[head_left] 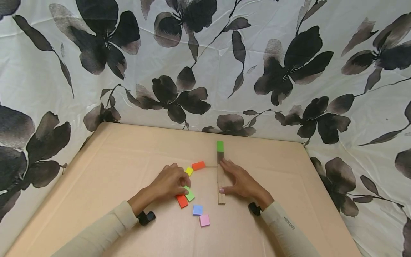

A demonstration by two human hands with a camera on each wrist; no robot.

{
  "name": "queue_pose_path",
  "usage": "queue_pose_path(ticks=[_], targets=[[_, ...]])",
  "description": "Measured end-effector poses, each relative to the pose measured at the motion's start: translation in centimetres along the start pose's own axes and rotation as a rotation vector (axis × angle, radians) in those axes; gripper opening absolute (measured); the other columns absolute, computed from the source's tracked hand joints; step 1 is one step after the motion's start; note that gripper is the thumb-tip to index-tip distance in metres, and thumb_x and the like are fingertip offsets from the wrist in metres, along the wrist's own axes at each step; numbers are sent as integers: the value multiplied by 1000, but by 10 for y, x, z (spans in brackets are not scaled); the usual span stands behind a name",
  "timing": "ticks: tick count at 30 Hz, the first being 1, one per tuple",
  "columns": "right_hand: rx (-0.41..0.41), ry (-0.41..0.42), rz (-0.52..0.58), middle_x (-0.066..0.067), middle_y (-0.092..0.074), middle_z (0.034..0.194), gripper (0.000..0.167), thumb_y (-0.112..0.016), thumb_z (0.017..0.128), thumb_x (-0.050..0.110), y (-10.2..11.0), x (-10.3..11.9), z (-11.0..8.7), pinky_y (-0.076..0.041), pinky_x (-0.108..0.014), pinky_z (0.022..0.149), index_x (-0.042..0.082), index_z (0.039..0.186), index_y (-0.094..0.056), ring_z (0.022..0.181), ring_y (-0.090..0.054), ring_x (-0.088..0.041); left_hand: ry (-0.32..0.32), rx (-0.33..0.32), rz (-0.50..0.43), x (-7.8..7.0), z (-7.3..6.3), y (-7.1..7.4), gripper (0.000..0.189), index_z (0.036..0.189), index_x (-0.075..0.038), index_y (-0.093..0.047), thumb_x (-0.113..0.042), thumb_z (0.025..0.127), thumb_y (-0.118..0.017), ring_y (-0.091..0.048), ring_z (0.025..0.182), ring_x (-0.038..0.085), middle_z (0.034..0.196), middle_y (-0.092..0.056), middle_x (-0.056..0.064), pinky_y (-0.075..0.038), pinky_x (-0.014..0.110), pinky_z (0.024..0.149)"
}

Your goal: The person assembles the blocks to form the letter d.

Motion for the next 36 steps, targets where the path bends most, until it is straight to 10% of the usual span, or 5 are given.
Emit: queue_pose_path(ticks=[36], targets=[[3,-3,7,-5,-22,178,110,-89,82,51,0,-3,1,-22,-66,127,18,169,-31,165,-18,-36,-27,-34,48,5,8,9,24,92,-21,-81,-20,75,-97,-44,83,11,75,-63,-8,-31,31,79]])
Point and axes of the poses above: each hand's wrist, its own z-axis towards the middle knuckle, its own y-axis out of the back of the hand, x = y × z, the point moved 8 cm from there along z, towards the middle knuckle
